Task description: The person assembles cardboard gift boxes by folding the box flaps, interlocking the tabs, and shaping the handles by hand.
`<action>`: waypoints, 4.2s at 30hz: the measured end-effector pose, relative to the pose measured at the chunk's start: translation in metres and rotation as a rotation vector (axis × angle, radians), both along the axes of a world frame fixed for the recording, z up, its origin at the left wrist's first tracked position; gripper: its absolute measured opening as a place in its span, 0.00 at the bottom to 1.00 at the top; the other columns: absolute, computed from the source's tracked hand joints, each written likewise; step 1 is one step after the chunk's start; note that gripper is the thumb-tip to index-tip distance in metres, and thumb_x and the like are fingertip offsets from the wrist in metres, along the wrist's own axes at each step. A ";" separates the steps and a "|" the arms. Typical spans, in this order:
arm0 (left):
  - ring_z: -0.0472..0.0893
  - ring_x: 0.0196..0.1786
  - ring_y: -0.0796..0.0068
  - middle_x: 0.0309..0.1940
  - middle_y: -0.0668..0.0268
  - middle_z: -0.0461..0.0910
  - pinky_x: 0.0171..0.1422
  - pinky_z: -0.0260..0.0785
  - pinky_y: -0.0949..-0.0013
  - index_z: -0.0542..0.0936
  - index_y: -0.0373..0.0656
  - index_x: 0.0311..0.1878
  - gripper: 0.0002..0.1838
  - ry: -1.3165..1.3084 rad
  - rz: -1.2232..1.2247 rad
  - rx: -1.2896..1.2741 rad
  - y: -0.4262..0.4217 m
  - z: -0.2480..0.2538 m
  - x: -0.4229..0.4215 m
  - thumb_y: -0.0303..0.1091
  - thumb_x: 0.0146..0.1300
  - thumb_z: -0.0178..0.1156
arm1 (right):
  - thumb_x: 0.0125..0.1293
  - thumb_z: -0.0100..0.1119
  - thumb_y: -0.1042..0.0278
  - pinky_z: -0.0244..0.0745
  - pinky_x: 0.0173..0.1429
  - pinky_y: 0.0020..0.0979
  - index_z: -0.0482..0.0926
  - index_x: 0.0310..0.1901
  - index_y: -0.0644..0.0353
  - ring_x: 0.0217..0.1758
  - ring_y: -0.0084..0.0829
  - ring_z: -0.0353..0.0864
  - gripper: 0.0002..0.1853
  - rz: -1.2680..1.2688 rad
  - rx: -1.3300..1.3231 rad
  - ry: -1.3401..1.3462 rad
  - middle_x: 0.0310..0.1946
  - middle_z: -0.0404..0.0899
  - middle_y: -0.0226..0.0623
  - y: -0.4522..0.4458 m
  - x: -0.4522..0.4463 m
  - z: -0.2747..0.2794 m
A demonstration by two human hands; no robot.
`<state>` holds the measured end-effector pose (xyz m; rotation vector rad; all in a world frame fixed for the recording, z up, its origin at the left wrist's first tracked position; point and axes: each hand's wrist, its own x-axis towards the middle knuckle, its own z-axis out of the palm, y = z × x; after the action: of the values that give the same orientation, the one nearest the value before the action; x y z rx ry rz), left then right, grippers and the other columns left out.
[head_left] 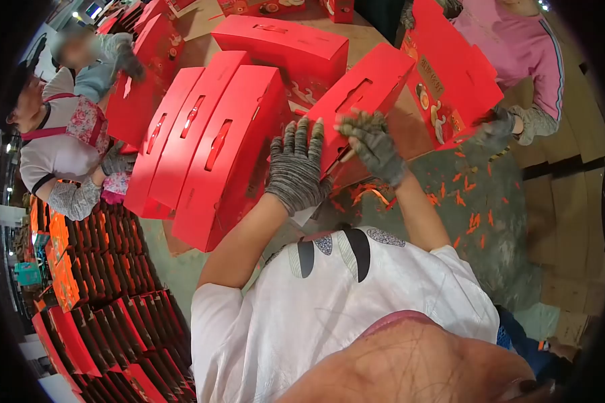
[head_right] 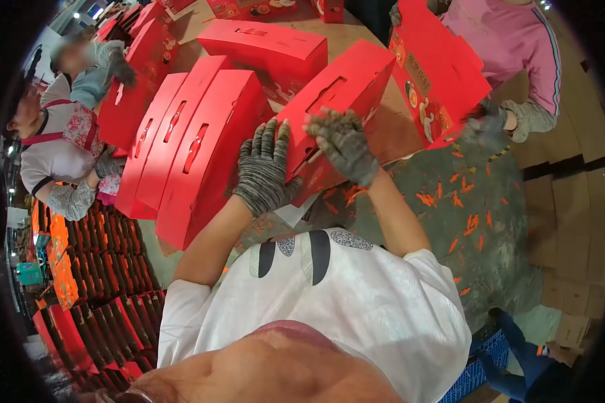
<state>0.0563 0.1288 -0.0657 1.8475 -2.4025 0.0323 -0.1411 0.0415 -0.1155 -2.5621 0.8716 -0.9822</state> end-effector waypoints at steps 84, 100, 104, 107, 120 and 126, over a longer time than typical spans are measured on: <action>0.66 0.61 0.48 0.62 0.49 0.64 0.64 0.55 0.44 0.68 0.51 0.64 0.45 0.136 0.698 -0.051 0.118 0.014 0.029 0.58 0.40 0.69 | 0.39 0.72 0.65 0.64 0.61 0.49 0.54 0.63 0.63 0.61 0.52 0.60 0.48 0.287 0.116 -0.117 0.54 0.59 0.53 0.007 0.064 -0.059; 0.74 0.53 0.59 0.50 0.56 0.75 0.57 0.66 0.57 0.74 0.37 0.54 0.26 0.525 1.072 -0.968 0.174 -0.088 0.314 0.41 0.56 0.65 | 0.51 0.67 0.67 0.71 0.56 0.39 0.56 0.63 0.62 0.59 0.38 0.65 0.40 0.167 0.918 -0.410 0.57 0.60 0.44 -0.005 0.080 -0.148; 0.71 0.60 0.65 0.57 0.61 0.73 0.65 0.61 0.61 0.72 0.39 0.59 0.29 1.613 1.043 -0.735 0.140 -0.058 0.330 0.47 0.58 0.62 | 0.59 0.62 0.62 0.68 0.60 0.36 0.54 0.67 0.60 0.58 0.34 0.67 0.38 0.063 0.866 -0.604 0.62 0.59 0.41 0.012 0.086 -0.201; 0.73 0.58 0.64 0.56 0.60 0.75 0.65 0.63 0.59 0.73 0.37 0.57 0.30 1.881 0.668 -0.546 0.123 -0.094 0.391 0.50 0.58 0.60 | 0.64 0.57 0.57 0.65 0.63 0.35 0.52 0.69 0.58 0.60 0.33 0.66 0.37 0.002 0.921 -0.746 0.65 0.59 0.41 0.091 0.105 -0.077; 0.77 0.51 0.62 0.51 0.60 0.77 0.55 0.69 0.58 0.74 0.40 0.55 0.27 1.961 0.530 -0.317 0.145 -0.079 0.374 0.49 0.58 0.56 | 0.71 0.46 0.50 0.53 0.72 0.31 0.55 0.69 0.64 0.71 0.29 0.56 0.33 -0.158 0.973 -0.833 0.68 0.59 0.37 0.141 0.123 -0.078; 0.75 0.49 0.60 0.49 0.56 0.76 0.57 0.67 0.58 0.74 0.35 0.55 0.20 1.233 0.662 -0.470 0.157 -0.061 0.376 0.34 0.62 0.58 | 0.69 0.44 0.41 0.53 0.71 0.33 0.60 0.66 0.66 0.69 0.36 0.61 0.36 -0.204 1.001 -0.703 0.64 0.65 0.44 0.133 0.124 -0.078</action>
<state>0.4319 0.2858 -0.1264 1.5752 -0.8491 -0.3413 -0.0175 0.1743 -0.1931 -1.2035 1.0354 -1.0201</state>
